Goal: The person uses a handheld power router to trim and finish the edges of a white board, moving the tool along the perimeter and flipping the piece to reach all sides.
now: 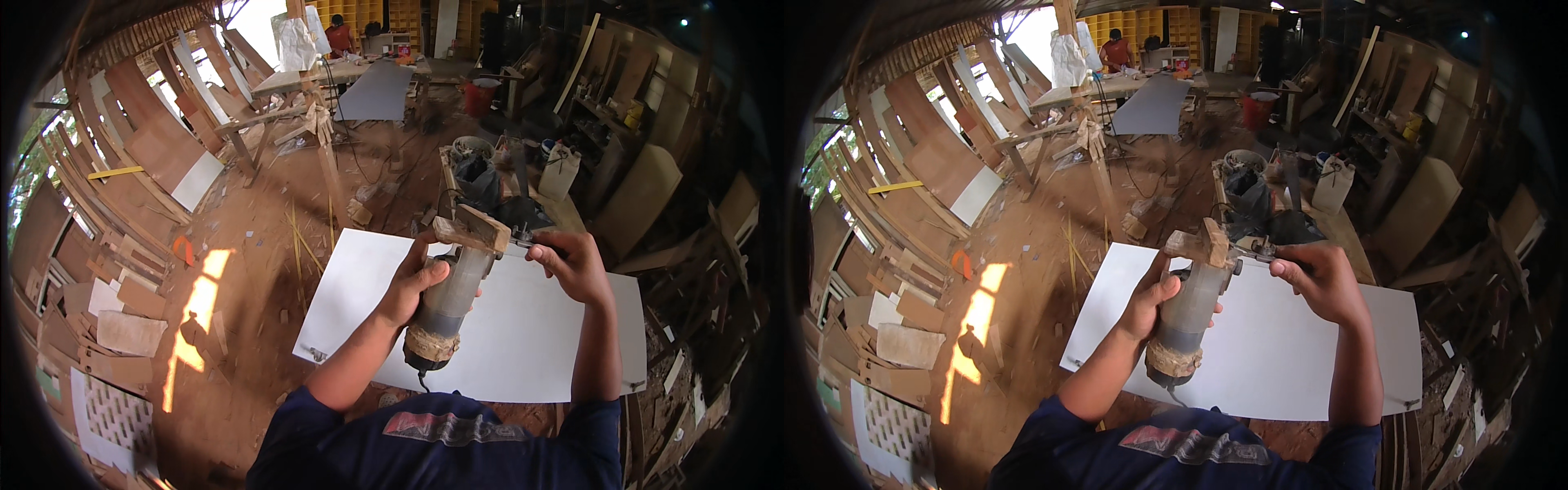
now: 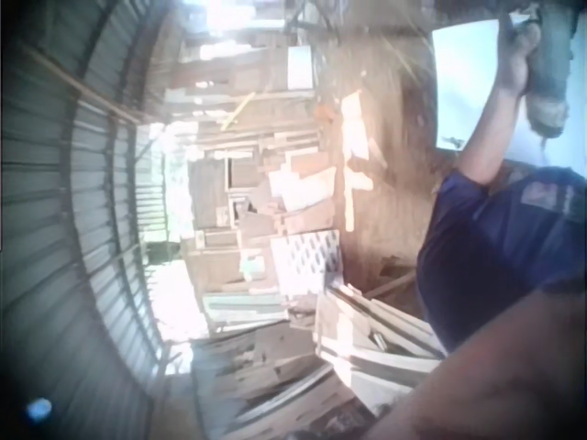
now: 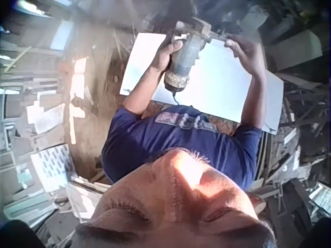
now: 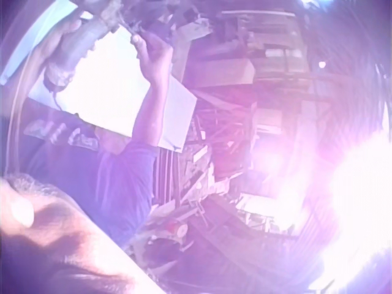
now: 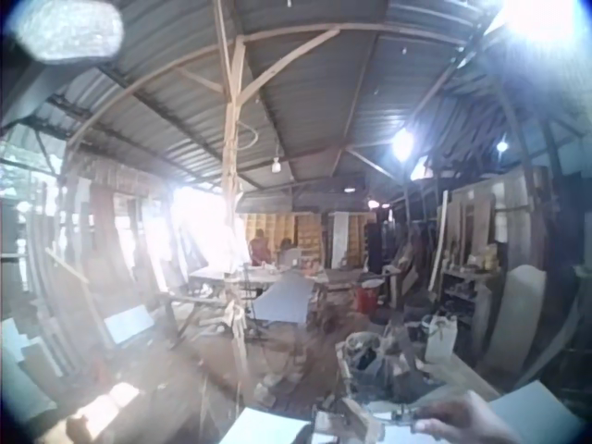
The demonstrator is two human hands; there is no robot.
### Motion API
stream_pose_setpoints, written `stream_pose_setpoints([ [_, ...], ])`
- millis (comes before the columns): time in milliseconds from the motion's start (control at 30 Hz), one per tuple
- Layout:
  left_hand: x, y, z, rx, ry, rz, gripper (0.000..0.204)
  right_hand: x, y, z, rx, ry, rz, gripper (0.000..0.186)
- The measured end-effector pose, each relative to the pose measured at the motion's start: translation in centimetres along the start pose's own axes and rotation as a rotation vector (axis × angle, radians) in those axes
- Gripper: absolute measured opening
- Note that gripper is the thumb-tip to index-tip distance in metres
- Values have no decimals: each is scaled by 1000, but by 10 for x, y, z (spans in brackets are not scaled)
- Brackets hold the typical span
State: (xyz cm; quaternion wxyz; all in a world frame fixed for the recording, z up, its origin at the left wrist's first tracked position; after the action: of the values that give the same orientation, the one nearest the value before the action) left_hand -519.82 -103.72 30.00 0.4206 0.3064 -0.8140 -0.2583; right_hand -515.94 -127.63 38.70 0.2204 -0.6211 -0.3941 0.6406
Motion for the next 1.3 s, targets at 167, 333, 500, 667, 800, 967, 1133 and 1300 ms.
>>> stream_pose_setpoints([
  [167, 13, 1, -4, 80, -77, 15, 45, -19, -4, 20, -93, 95, -83, 52],
  [333, 21, -5, -12, 120, -189, -13, 44, -39, -10, 43, -154, 182, -66, 50],
  [500, 31, -4, -15, 116, -260, -16, 48, -46, -10, 50, -150, 157, -115, 49],
  [667, 25, 1, -14, 57, -264, -19, 49, -41, -12, 46, -161, 137, -144, 48],
  [800, 18, 22, -6, 94, -236, -50, 50, -26, -22, 28, -210, 78, -173, 47],
  [967, 4, 55, 13, 263, -113, -153, 52, -3, -49, -3, -237, -59, -189, 47],
  [1133, -4, 108, 42, 430, 22, -321, 54, 27, -86, -28, -320, -240, -224, 39],
  [1300, -5, 146, 78, 547, 86, -452, 58, 67, -125, -41, -443, -387, -285, 33],
])
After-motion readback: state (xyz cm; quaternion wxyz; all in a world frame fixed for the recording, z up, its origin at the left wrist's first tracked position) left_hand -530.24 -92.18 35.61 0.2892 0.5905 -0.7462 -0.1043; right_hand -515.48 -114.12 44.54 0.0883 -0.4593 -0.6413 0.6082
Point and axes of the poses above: each hand's wrist, its own z-axis away from the middle knuckle, its own x-axis out of the palm, y = z × x, the point moved 6 cm from there along -z, towards the middle knuckle, and after that the axes turned 15 degrees about x, right-handed, at the moved point
